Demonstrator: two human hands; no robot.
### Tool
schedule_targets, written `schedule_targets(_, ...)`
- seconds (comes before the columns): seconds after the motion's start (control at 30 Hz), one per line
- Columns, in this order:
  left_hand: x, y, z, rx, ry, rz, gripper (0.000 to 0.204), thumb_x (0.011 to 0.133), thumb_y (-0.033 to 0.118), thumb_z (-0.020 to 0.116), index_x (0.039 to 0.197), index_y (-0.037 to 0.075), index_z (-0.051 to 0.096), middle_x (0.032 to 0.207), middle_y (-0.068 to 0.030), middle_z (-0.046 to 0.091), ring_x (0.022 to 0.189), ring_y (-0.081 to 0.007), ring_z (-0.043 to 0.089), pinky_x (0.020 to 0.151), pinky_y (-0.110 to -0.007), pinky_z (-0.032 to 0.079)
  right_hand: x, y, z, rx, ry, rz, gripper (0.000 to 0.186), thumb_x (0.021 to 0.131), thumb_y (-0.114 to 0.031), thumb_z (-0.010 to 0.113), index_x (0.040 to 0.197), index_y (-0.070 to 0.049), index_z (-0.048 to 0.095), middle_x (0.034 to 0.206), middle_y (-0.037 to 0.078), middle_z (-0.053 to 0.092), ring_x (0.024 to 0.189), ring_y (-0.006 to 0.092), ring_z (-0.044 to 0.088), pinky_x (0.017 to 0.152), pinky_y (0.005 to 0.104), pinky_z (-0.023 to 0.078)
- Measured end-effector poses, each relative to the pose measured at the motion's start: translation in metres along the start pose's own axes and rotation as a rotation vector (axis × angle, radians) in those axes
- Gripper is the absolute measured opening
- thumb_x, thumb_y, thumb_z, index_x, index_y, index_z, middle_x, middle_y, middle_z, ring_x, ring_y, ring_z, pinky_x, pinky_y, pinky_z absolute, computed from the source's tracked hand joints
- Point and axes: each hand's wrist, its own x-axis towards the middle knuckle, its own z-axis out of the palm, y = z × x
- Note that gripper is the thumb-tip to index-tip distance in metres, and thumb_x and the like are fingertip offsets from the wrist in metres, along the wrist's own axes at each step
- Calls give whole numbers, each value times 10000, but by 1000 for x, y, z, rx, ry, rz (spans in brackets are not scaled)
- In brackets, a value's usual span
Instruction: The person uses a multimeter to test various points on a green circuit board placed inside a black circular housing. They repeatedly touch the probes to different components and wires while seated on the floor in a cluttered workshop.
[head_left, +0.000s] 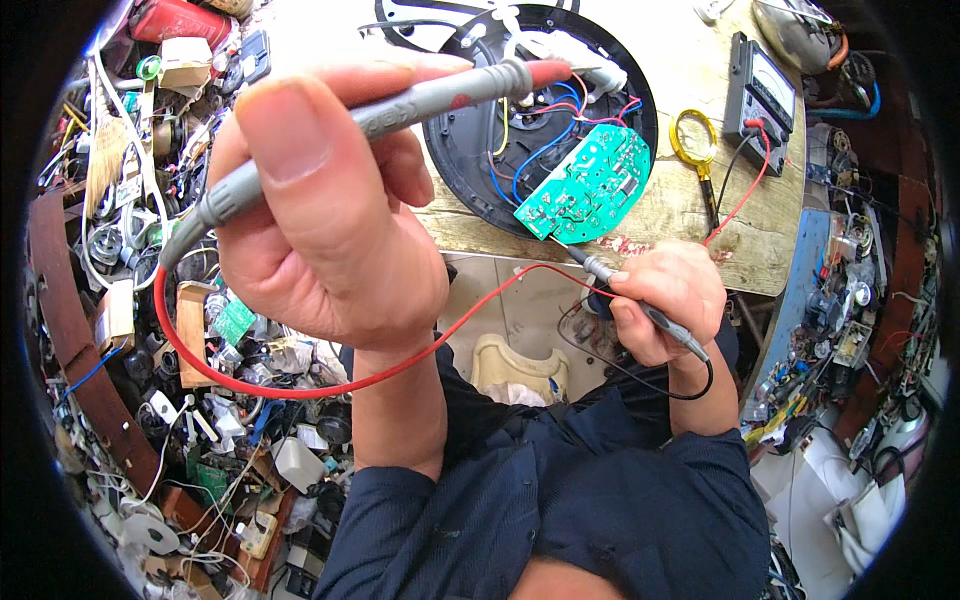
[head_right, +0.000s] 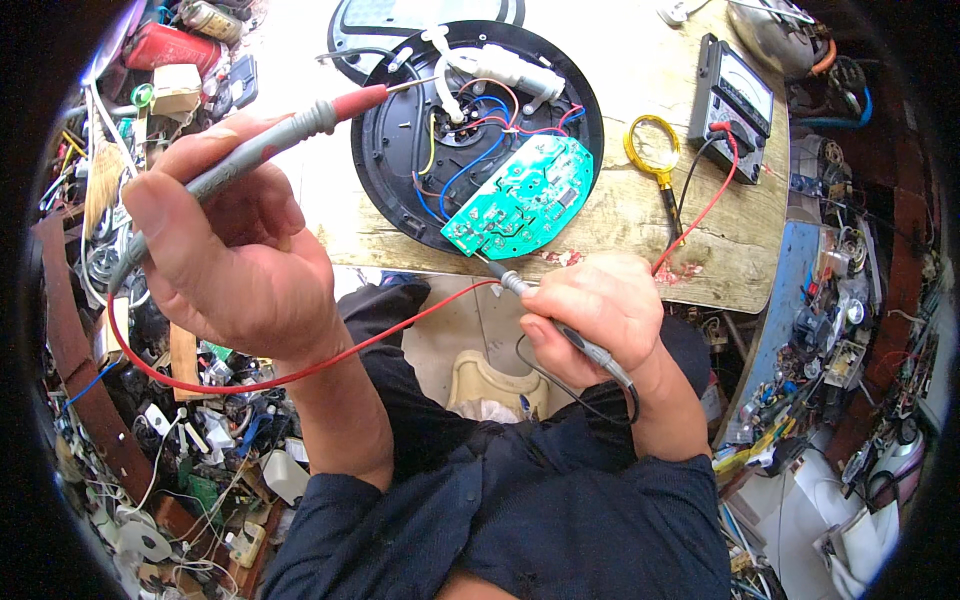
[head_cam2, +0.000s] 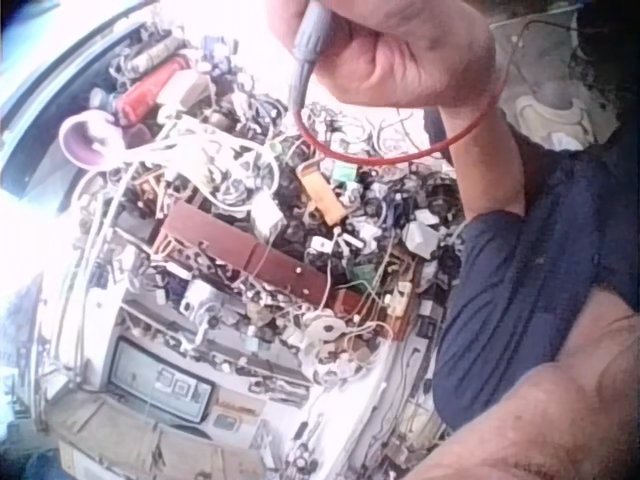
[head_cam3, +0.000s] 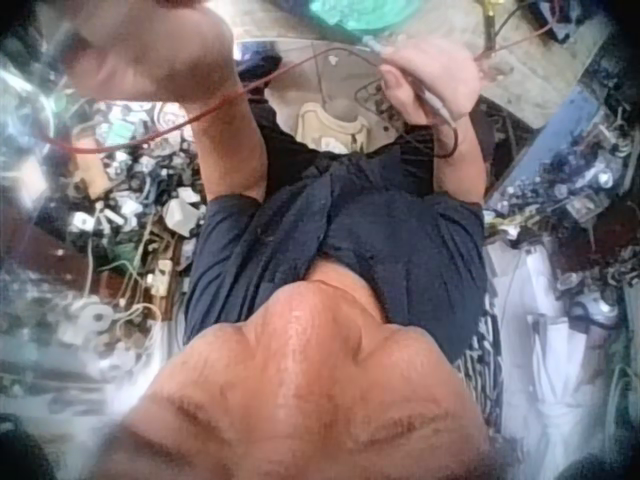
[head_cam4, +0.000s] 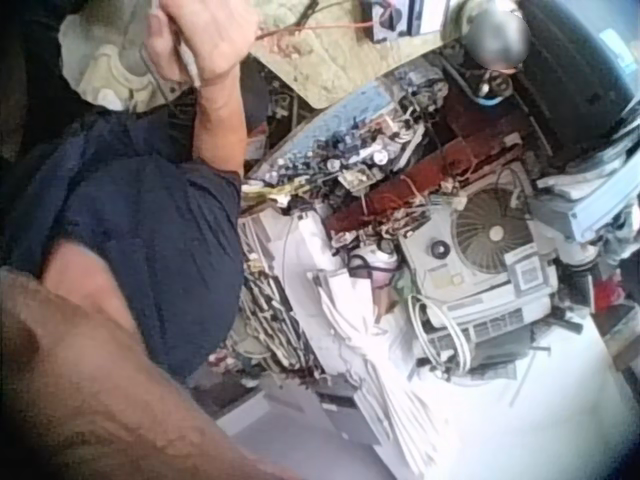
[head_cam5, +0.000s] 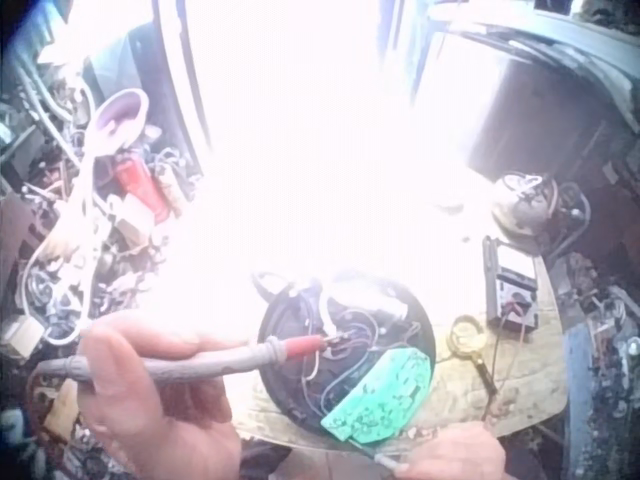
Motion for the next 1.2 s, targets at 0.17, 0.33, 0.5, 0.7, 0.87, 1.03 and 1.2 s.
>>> schedule_targets(0.17,1,-1,0,35,-9,-20,589,1077,516,458,930,-5,692,808,-186,736,469,-40,456,422,-154,279,-1,1,-2,16,-14,22,216,788,-71,772,986,-50,688,737,75,696,557,206,646,509,317,471)
schedule_targets(0.33,2,-2,3,44,15,-64,610,1082,530,422,937,1,688,802,-178,733,467,-39,435,424,-157,260,-2,1,-3,16,-22,33,216,799,-84,772,997,-60,687,742,72,697,555,200,641,505,317,467)
schedule_targets(0.5,0,0,7,17,40,-111,604,1085,522,419,927,2,682,804,-183,731,461,-43,421,418,-169,240,1,3,-5,27,-54,36,217,799,-85,769,999,-66,686,747,68,697,564,196,646,503,316,469)
schedule_targets(0.7,-1,-1,16,-119,67,-154,617,1089,515,403,909,-9,673,812,-197,731,447,-51,405,409,-180,222,1,5,-7,57,-45,51,222,798,-83,768,1004,-65,687,752,69,697,573,198,653,504,314,473)
schedule_targets(0.87,-2,0,14,-122,62,-166,619,1091,513,397,919,-13,674,816,-204,730,440,-54,401,416,-182,230,2,4,-8,47,-51,48,222,799,-77,767,1005,-63,686,747,71,697,570,200,654,505,313,476)
schedule_targets(1.03,-3,-1,14,-63,57,-130,606,1092,504,402,937,-11,682,814,-199,729,438,-55,396,418,-190,233,1,5,-8,56,-43,41,228,792,-71,770,1004,-57,688,744,73,696,569,203,655,499,315,478)
schedule_targets(1.2,-3,0,14,-90,68,-153,598,1089,501,411,929,-4,688,814,-190,731,449,-56,403,419,-189,231,0,6,-8,49,-51,34,221,788,-72,771,993,-51,693,748,73,697,579,204,664,508,315,492)
